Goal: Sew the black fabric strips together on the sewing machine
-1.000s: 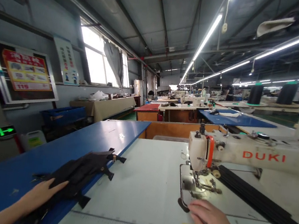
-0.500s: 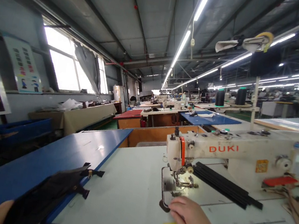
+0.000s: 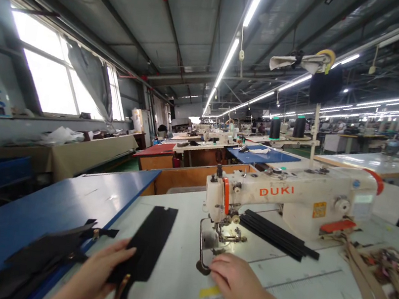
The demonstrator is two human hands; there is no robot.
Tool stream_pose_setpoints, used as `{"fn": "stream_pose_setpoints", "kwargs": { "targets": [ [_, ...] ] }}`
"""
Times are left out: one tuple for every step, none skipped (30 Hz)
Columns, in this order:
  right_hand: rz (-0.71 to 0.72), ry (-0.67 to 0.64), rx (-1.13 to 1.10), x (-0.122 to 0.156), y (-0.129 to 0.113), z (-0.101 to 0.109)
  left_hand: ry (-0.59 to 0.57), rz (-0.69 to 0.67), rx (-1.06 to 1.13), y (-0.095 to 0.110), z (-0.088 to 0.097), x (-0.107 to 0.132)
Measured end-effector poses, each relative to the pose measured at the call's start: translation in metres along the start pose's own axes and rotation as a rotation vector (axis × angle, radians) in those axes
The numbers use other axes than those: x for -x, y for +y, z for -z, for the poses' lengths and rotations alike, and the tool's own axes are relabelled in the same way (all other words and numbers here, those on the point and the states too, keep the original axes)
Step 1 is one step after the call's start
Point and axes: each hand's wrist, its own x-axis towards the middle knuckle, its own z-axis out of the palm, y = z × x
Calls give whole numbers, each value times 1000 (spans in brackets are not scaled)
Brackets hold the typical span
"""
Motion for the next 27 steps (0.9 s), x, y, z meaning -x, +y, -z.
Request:
{"fn": "stream_pose_setpoints", "kwargs": {
  "targets": [
    [-2, -4, 3, 1, -1, 1, -76, 17, 36, -10, -22, 5],
    [-7, -10, 5, 1, -2, 3, -140, 30, 63, -20, -43, 8],
    [-11, -15, 8, 2, -4, 4, -190, 34, 86, -29, -61, 9],
    [-8, -20, 12, 3, -5, 6, -216, 26, 102, -37, -76, 9],
    [0, -26, 17, 3, -6, 7, -241, 11, 111, -43, -88, 7],
    [16, -35, 24, 3, -7, 8, -253, -14, 110, -48, -97, 5],
    [36, -48, 32, 3, -8, 9, -256, -46, 100, -51, -103, 2],
    [59, -64, 40, 2, -8, 9, -256, -83, 81, -53, -108, 0],
    [78, -83, 46, 2, -8, 9, -253, -124, 52, -54, -110, -2],
    [92, -103, 49, 1, -8, 9, -251, -168, 18, -55, -111, -4],
    [101, -121, 49, 0, -8, 8, -248, -216, -20, -56, -111, -5],
    [109, -135, 47, -1, -7, 7, -242, -264, -62, -57, -111, -7],
    [114, -146, 44, -2, -7, 7, -232, -313, -107, -59, -109, -9],
    [117, -150, 42, -3, -6, 6, -216, -360, -154, -62, -108, -11],
    [117, -154, 40, -3, -6, 6, -197, -406, -205, -65, -106, -15],
    [114, -153, 40, -4, -6, 5, -176, -450, -259, -69, -103, -20],
    [109, -150, 39, -4, -5, 5, -160, -495, -315, -72, -101, -25],
    [99, -146, 37, -4, -5, 5, -152, -544, -370, -75, -98, -30],
    [90, -142, 35, -4, -5, 4, -157, -600, -422, -77, -96, -35],
    [81, -137, 33, -3, -4, 3, -178, -663, -471, -77, -94, -40],
    [75, -132, 32, -3, -3, 3, -221, -731, -516, -77, -92, -42],
    [71, -125, 33, -3, -2, 1, -284, -802, -556, -75, -90, -44],
    [70, -118, 37, -2, -1, 0, -355, -868, -589, -73, -89, -44],
    [70, -108, 43, -2, 0, -1, -429, -922, -613, -71, -87, -42],
    [69, -95, 52, -1, 1, -2, -497, -976, -639, -70, -84, -39],
    [67, -85, 62, -1, 2, -3, -547, -1034, -676, -71, -82, -35],
    [69, -79, 72, 0, 3, -3, -569, -1093, -725, -73, -79, -30]
  ]
}}
